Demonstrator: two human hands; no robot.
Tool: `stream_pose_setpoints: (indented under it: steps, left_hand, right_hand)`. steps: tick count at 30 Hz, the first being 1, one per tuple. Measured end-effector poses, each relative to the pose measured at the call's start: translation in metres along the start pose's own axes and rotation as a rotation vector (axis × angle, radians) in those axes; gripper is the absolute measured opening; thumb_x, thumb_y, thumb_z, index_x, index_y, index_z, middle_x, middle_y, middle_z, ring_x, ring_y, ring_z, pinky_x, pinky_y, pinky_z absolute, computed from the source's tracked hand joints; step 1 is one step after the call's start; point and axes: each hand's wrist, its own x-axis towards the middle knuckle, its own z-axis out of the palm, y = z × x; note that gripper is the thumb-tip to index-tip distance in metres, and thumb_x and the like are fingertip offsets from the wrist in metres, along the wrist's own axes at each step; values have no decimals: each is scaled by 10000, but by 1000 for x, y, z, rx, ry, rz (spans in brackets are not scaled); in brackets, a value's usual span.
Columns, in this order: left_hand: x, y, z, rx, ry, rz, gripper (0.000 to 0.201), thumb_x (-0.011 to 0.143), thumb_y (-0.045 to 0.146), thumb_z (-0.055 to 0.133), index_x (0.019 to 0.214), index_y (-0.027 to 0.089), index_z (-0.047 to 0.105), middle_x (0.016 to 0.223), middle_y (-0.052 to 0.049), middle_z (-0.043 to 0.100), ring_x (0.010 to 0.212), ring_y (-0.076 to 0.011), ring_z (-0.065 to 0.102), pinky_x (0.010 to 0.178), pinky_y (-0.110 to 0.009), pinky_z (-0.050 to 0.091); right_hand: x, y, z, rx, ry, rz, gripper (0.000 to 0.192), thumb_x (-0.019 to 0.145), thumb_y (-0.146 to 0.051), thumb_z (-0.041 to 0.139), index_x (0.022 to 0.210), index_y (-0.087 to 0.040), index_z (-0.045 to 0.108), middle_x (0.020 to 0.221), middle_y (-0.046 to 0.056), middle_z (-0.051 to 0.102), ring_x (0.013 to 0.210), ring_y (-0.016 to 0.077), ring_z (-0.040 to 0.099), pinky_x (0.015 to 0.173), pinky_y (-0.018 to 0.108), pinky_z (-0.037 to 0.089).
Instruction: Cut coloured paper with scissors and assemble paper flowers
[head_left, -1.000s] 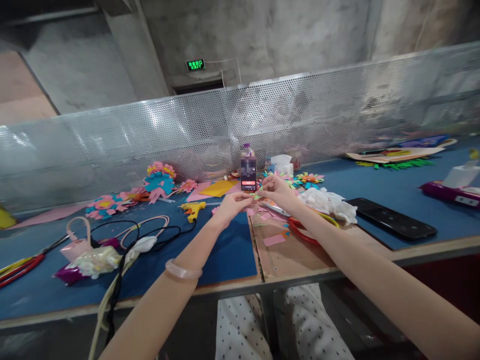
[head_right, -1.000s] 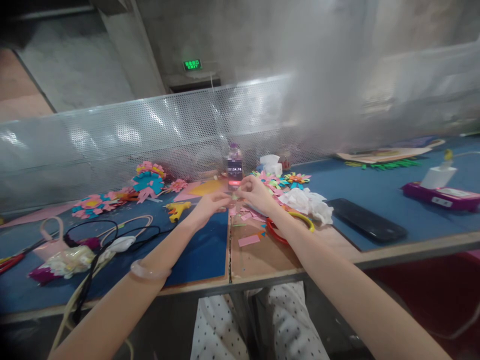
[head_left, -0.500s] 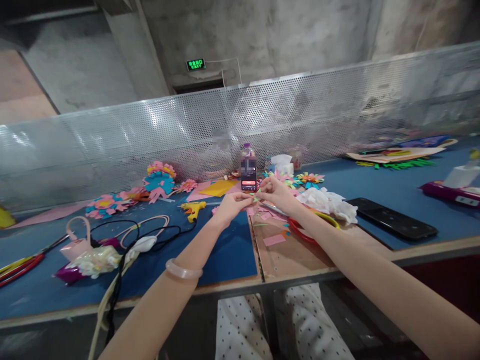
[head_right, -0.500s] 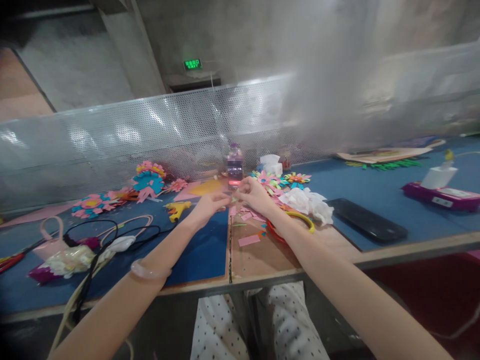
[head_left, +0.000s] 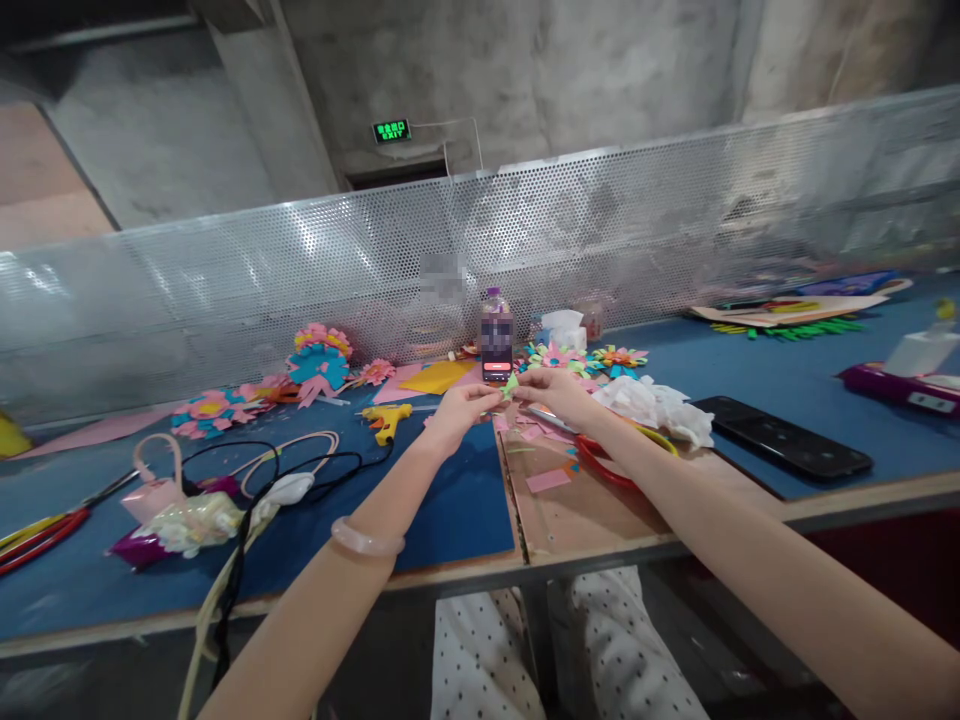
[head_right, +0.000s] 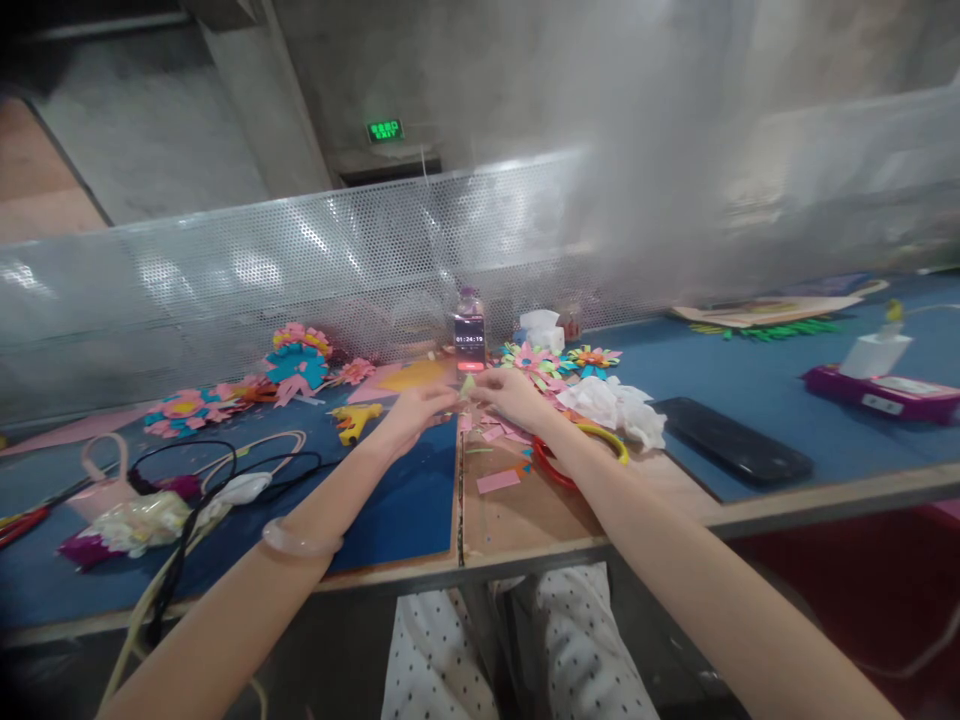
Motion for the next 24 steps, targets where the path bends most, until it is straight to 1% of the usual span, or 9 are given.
stream_pose_setpoints:
  steps: [6,11,14,18,24]
  left_hand:
    - [-1,0,1,54,0,32,271,655,367,674,826,161,630,836,-65,683,802,-167,626,669,-252,436]
    - [0,-1,2,27,-18,41,302,661,403,666,848,171,623,822,-52,675,756,-148,616,658,-249,441]
    - [2,-3,0,20,-24,49,294,658,388,676,844,167,622,779,-44,668,711,-133,605,648,-244,443]
    - [3,-5,-1,10,-38,57,271,660,359,685,820,149,623,768,-49,663,698,-124,600,651,-243,449]
    - [3,-7,0,-55,-59,61,260,647,310,707,806,121,624,756,-56,659,705,-128,610,708,-279,472]
  right_hand:
    - [-1,-2,2,56,17,42,190,671,-351,668,733,-172,660,696,14,640,629,118,578,636,269,500]
    - [-1,-3,2,41,11,27,180,675,-345,668,737,-177,661,715,12,640,624,113,571,631,266,496]
    - [-1,-3,2,51,4,16,187,670,-346,673,756,-181,669,714,12,640,631,117,572,627,268,500]
    - [-2,-4,2,38,14,34,194,666,-348,676,732,-166,671,695,16,640,624,121,579,629,272,506]
    - [-3,-4,2,16,38,55,233,643,-371,687,727,-154,678,647,15,640,590,121,581,597,252,493]
